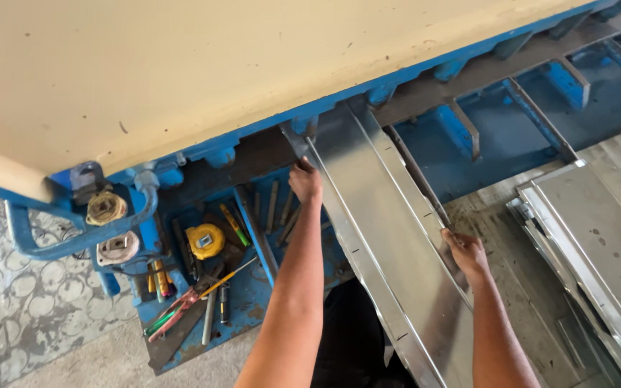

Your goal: The person feeds a long, flat metal sheet into a blue industrial bending machine. They guide the sheet through the rollers with both hands, creating a curved profile. The person then removes the bent sheet and repeats the process with another metal sheet.

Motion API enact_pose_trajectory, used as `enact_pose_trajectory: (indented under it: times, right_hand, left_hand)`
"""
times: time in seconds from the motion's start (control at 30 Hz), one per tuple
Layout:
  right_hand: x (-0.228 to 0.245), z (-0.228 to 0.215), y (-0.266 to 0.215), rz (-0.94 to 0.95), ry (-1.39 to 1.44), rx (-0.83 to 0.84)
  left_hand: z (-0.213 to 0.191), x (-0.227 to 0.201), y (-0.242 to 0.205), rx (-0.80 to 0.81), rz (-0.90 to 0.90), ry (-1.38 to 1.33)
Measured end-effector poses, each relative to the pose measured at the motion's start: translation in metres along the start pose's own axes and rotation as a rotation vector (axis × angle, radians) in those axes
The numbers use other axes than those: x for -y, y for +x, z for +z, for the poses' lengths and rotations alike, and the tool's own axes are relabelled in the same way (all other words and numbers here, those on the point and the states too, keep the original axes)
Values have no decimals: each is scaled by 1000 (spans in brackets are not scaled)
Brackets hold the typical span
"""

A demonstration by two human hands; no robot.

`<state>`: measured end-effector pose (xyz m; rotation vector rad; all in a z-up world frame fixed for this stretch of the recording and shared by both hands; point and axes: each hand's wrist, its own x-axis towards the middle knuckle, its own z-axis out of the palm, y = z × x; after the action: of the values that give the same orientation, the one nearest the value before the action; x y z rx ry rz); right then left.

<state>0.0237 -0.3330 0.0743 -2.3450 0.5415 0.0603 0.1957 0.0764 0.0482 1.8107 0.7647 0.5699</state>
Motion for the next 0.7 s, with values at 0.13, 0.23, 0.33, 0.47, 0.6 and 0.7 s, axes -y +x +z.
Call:
enact_pose_trajectory:
  times: [0.13, 0.23, 0.33, 0.47, 0.6, 0.7]
  right_hand:
    - [-3, 1, 0, 26, -27, 26]
    - [-1, 1, 0, 2, -31, 27]
    - [0, 1, -1, -24, -17, 17]
    - [-2, 0, -1, 33, -24, 38]
    - [1, 1, 1, -2, -38, 18]
    - [-1, 0, -1, -10, -43, 17]
  left_hand:
    - [-9, -4, -3, 12, 5, 10]
    - [-16, -11, -7, 22, -13, -15]
    - [-21, -17, -9, 25, -18, -36]
    - [-20, -18, -9, 26, -45, 12]
    - [-19, -19, -8, 27, -27, -16]
    - [-17, -12, -7, 38, -28, 2]
